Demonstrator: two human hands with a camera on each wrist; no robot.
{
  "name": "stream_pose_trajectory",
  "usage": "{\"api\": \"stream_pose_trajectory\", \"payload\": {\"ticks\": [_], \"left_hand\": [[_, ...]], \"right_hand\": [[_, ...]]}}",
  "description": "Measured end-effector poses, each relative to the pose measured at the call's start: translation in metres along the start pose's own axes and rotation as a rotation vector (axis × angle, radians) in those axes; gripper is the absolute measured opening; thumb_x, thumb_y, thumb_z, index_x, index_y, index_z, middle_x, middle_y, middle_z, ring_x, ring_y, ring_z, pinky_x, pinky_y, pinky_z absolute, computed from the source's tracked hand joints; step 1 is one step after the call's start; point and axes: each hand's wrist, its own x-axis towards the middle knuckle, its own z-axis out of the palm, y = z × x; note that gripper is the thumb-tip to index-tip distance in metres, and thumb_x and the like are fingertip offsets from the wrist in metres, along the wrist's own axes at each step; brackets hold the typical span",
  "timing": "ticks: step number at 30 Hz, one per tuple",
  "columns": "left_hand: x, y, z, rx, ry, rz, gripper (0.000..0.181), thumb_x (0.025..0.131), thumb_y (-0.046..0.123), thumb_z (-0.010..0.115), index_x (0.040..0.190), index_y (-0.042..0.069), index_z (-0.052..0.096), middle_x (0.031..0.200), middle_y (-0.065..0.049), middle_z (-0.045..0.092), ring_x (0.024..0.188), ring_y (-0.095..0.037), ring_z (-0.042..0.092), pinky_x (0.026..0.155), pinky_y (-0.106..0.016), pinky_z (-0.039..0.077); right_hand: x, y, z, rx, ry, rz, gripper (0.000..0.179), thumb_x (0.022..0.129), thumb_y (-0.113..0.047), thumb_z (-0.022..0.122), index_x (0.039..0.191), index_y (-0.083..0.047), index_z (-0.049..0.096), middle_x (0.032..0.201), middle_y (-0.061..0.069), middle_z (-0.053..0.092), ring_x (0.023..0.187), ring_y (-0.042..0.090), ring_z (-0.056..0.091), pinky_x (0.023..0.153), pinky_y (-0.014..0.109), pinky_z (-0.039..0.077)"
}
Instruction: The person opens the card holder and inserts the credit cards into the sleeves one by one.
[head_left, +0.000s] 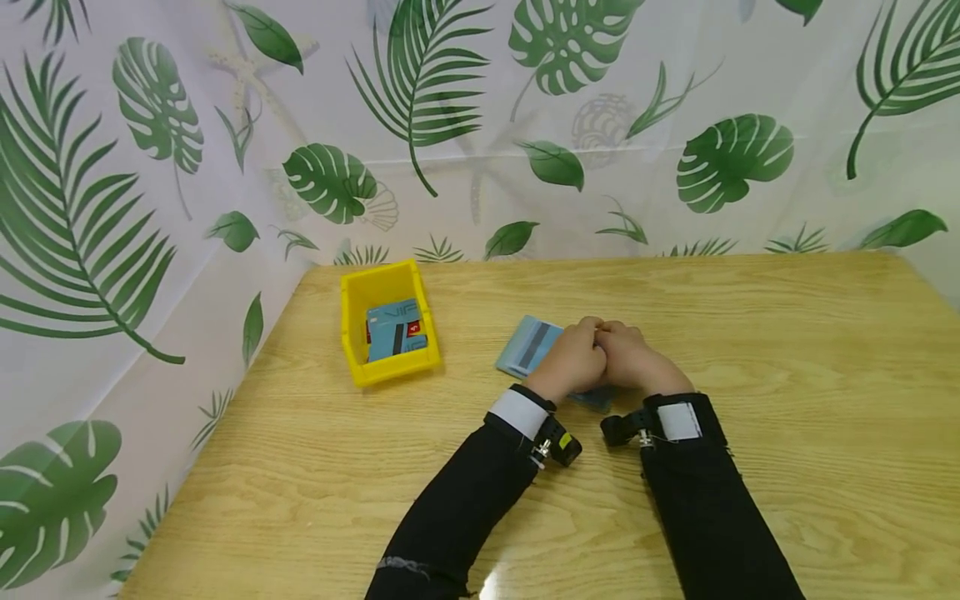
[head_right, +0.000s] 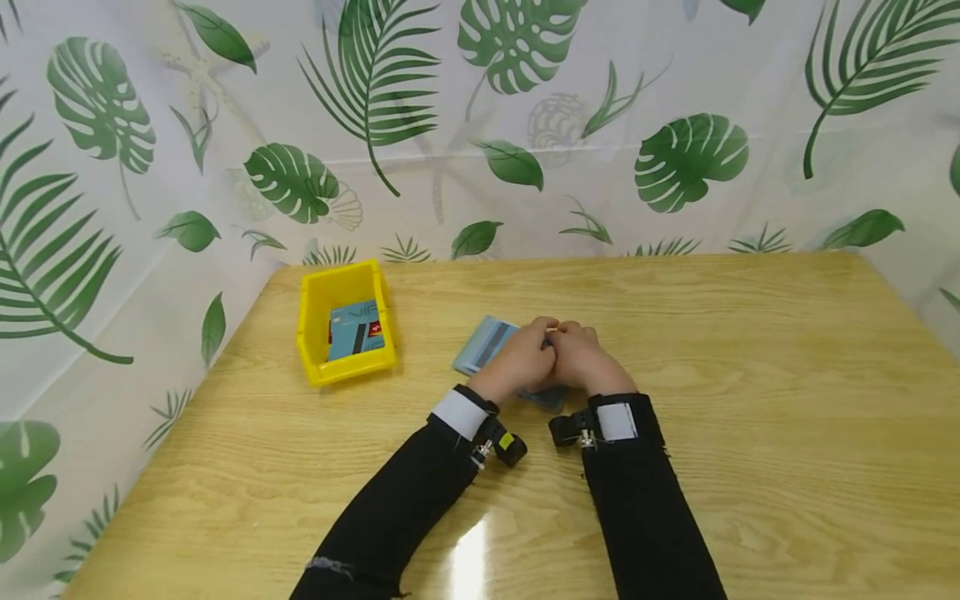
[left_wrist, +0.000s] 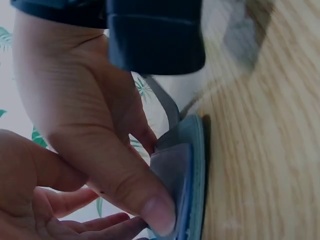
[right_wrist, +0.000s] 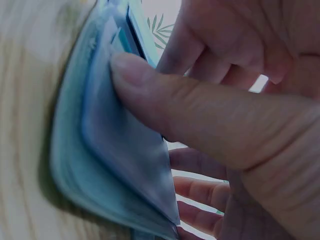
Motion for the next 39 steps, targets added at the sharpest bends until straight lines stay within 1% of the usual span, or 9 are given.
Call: {"api": "stream_pose_trajectory", "payload": {"ticks": [5, 8, 13, 16, 19, 22, 25, 29, 39], "left_hand": [[-0.007, -0.003, -0.012, -0.152, -0.024, 0.028, 0.045, 0.101, 0.009, 0.044, 0.145, 0.005, 0.041, 0.145, -0.016, 0.046, 0.087, -0.02, 0.057, 0.066, -0.026, 0.043], [-0.014, -0.006, -0.028, -0.169, 0.029, 0.038, 0.042, 0.102, 0.015, 0.048, 0.143, 0.01, 0.047, 0.145, -0.012, 0.047, 0.085, -0.02, 0.056, 0.062, -0.026, 0.042], [-0.028, -0.024, -0.072, -0.162, 0.287, 0.073, 0.034, 0.1, 0.014, 0.053, 0.133, 0.011, 0.057, 0.136, -0.007, 0.056, 0.122, -0.027, 0.054, 0.09, -0.033, 0.05], [-0.039, -0.041, -0.103, -0.163, 0.466, 0.068, 0.031, 0.098, 0.01, 0.053, 0.128, 0.007, 0.061, 0.131, -0.01, 0.059, 0.116, -0.028, 0.057, 0.091, -0.037, 0.05], [-0.052, -0.061, -0.131, -0.132, 0.558, -0.022, 0.033, 0.098, 0.011, 0.052, 0.129, 0.006, 0.059, 0.131, -0.011, 0.058, 0.113, -0.029, 0.056, 0.089, -0.038, 0.049], [-0.062, -0.083, -0.152, -0.02, 0.501, -0.184, 0.037, 0.099, 0.014, 0.05, 0.135, 0.006, 0.054, 0.135, -0.014, 0.054, 0.111, -0.029, 0.055, 0.089, -0.04, 0.048], [-0.065, -0.102, -0.161, 0.185, 0.326, -0.324, 0.042, 0.1, 0.017, 0.051, 0.14, 0.003, 0.049, 0.137, -0.017, 0.053, 0.106, -0.028, 0.056, 0.086, -0.039, 0.047], [-0.063, -0.121, -0.16, 0.368, 0.158, -0.398, 0.046, 0.097, 0.015, 0.056, 0.14, 0.0, 0.049, 0.135, -0.02, 0.054, 0.102, -0.029, 0.054, 0.084, -0.036, 0.045], [-0.057, -0.14, -0.155, 0.418, 0.202, -0.454, 0.043, 0.087, 0.019, 0.071, 0.123, -0.002, 0.06, 0.114, -0.017, 0.064, 0.096, -0.029, 0.058, 0.085, -0.039, 0.048]], "right_hand": [[0.0, 0.0, 0.0, 0.069, -0.03, 0.042, 0.073, 0.083, -0.03, 0.077, 0.137, 0.009, 0.047, 0.142, 0.036, 0.036, 0.131, 0.054, 0.028, 0.105, 0.065, 0.022], [0.0, -0.001, 0.0, 0.108, -0.055, 0.092, 0.082, 0.084, -0.031, 0.077, 0.145, 0.007, 0.037, 0.146, 0.038, 0.027, 0.131, 0.058, 0.024, 0.104, 0.066, 0.024], [0.0, -0.005, 0.001, 0.121, -0.062, 0.192, 0.091, 0.084, -0.035, 0.077, 0.151, 0.002, 0.028, 0.148, 0.037, 0.021, 0.131, 0.059, 0.02, 0.1, 0.068, 0.028], [-0.002, -0.009, 0.002, 0.088, -0.035, 0.262, 0.094, 0.081, -0.04, 0.079, 0.148, 0.005, 0.032, 0.141, 0.037, 0.027, 0.125, 0.056, 0.025, 0.096, 0.067, 0.03], [-0.003, -0.012, 0.0, 0.054, -0.018, 0.323, 0.094, 0.076, -0.046, 0.081, 0.139, 0.012, 0.041, 0.129, 0.038, 0.034, 0.113, 0.052, 0.034, 0.089, 0.062, 0.036], [-0.004, -0.015, -0.002, 0.05, -0.028, 0.345, 0.092, 0.075, -0.046, 0.081, 0.132, 0.017, 0.045, 0.125, 0.042, 0.034, 0.103, 0.05, 0.046, 0.085, 0.057, 0.044], [-0.002, -0.016, -0.003, 0.071, -0.038, 0.313, 0.092, 0.078, -0.039, 0.081, 0.137, 0.018, 0.04, 0.13, 0.043, 0.032, 0.106, 0.05, 0.051, 0.086, 0.055, 0.047], [0.0, -0.018, 0.0, 0.12, -0.027, 0.245, 0.091, 0.08, -0.03, 0.081, 0.144, 0.013, 0.033, 0.135, 0.038, 0.034, 0.118, 0.05, 0.044, 0.094, 0.056, 0.043], [0.006, -0.024, 0.007, 0.172, 0.007, 0.163, 0.085, 0.08, -0.024, 0.082, 0.145, 0.004, 0.036, 0.143, 0.035, 0.031, 0.128, 0.051, 0.036, 0.097, 0.058, 0.041]]}}
